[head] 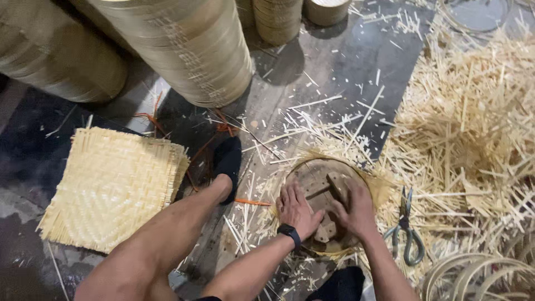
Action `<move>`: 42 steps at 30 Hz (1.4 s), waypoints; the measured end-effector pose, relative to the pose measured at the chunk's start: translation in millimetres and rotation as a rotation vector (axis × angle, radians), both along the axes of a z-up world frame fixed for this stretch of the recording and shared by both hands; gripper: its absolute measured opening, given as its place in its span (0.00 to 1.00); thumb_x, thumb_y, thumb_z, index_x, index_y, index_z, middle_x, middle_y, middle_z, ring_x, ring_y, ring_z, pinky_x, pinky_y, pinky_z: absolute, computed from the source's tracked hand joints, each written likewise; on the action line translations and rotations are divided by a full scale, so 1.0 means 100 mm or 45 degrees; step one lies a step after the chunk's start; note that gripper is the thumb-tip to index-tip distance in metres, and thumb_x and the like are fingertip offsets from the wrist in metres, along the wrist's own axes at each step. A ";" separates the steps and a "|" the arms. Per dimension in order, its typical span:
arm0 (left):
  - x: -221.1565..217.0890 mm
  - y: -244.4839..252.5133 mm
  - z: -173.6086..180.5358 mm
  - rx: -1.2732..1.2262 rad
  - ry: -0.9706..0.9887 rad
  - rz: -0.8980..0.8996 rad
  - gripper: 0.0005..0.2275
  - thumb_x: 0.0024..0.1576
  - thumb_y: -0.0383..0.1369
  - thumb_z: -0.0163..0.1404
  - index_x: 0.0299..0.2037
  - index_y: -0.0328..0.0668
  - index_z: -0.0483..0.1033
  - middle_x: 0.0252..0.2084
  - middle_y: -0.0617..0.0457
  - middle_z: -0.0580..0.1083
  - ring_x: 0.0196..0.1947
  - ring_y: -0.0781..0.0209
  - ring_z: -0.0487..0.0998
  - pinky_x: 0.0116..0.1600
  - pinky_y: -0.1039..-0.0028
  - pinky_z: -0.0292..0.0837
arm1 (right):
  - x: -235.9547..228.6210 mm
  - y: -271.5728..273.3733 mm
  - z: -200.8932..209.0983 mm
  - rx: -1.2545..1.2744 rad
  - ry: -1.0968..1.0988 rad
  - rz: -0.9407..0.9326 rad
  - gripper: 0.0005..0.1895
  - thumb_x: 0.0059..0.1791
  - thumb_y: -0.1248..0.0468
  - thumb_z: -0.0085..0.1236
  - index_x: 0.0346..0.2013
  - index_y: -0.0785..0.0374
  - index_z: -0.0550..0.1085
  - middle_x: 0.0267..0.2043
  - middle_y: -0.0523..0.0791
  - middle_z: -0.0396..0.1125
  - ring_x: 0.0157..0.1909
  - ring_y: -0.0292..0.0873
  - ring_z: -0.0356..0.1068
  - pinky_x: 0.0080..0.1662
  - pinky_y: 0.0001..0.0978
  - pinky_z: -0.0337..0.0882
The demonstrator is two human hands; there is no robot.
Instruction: The person places a woven mat onto a circular wooden mold, uses shears to trim the excess material around the edge, and then removes the finished circular base. This process is repeated multiple times with new mats.
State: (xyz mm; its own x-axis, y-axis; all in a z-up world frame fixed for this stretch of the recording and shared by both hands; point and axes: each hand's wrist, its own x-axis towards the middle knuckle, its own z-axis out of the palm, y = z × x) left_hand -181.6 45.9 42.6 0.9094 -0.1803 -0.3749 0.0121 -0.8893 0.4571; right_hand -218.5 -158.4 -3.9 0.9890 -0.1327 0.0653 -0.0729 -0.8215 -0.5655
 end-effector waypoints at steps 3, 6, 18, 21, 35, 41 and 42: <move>-0.08 -0.10 0.01 0.043 -0.010 0.010 0.46 0.50 0.43 0.55 0.73 0.24 0.42 0.74 0.28 0.49 0.75 0.31 0.44 0.76 0.45 0.35 | 0.21 0.08 0.17 0.053 -0.055 0.166 0.37 0.47 0.58 0.61 0.70 0.58 0.62 0.55 0.61 0.65 0.54 0.65 0.65 0.54 0.53 0.67; -0.01 -0.10 -0.10 0.090 0.004 -0.106 0.45 0.50 0.41 0.55 0.73 0.26 0.43 0.72 0.22 0.45 0.75 0.27 0.39 0.76 0.44 0.29 | 0.02 0.10 0.30 -0.005 0.112 0.090 0.38 0.48 0.59 0.61 0.73 0.51 0.61 0.47 0.57 0.68 0.49 0.61 0.68 0.51 0.51 0.69; 0.05 0.03 -0.45 0.207 -0.279 -0.443 0.35 0.55 0.40 0.48 0.71 0.30 0.54 0.75 0.31 0.47 0.77 0.34 0.42 0.77 0.46 0.31 | -0.57 0.18 -0.17 0.257 -0.092 -0.478 0.23 0.49 0.61 0.59 0.59 0.59 0.73 0.48 0.53 0.71 0.45 0.54 0.72 0.47 0.45 0.73; 0.00 -0.16 -0.45 -0.026 -0.310 -0.359 0.37 0.57 0.45 0.48 0.71 0.28 0.50 0.76 0.29 0.45 0.76 0.32 0.41 0.75 0.48 0.31 | -0.91 -0.40 -0.40 0.215 -0.148 -0.954 0.14 0.52 0.62 0.55 0.50 0.63 0.77 0.48 0.51 0.70 0.46 0.50 0.72 0.50 0.42 0.72; -0.28 -0.44 -0.67 -0.109 -0.312 -0.582 0.42 0.48 0.45 0.61 0.73 0.49 0.54 0.77 0.28 0.39 0.77 0.31 0.34 0.74 0.46 0.37 | -1.57 -1.49 -1.13 0.349 1.161 -0.834 0.23 0.40 0.52 0.71 0.42 0.66 0.80 0.35 0.54 0.77 0.38 0.54 0.79 0.45 0.44 0.77; -0.35 -0.46 -0.71 -0.185 -0.375 -0.527 0.38 0.51 0.44 0.60 0.72 0.51 0.57 0.77 0.28 0.39 0.77 0.31 0.34 0.75 0.43 0.40 | -1.89 -1.02 -0.55 0.170 0.830 -0.672 0.31 0.46 0.39 0.61 0.42 0.66 0.79 0.36 0.56 0.75 0.39 0.53 0.76 0.46 0.44 0.75; -0.34 -0.45 -0.72 -0.185 -0.391 -0.529 0.38 0.51 0.44 0.59 0.72 0.51 0.57 0.77 0.28 0.39 0.77 0.31 0.34 0.75 0.43 0.40 | -1.86 -0.94 -0.49 0.065 0.687 -0.551 0.32 0.46 0.40 0.62 0.45 0.67 0.77 0.37 0.57 0.73 0.41 0.56 0.74 0.46 0.46 0.75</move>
State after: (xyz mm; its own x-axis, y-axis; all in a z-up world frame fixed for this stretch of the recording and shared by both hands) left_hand -215.8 0.9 -29.0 0.8142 -0.5787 -0.0472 -0.4812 -0.7181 0.5028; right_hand -404.6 -252.1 -52.8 0.7385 -0.5127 -0.4379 -0.6703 -0.6283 -0.3948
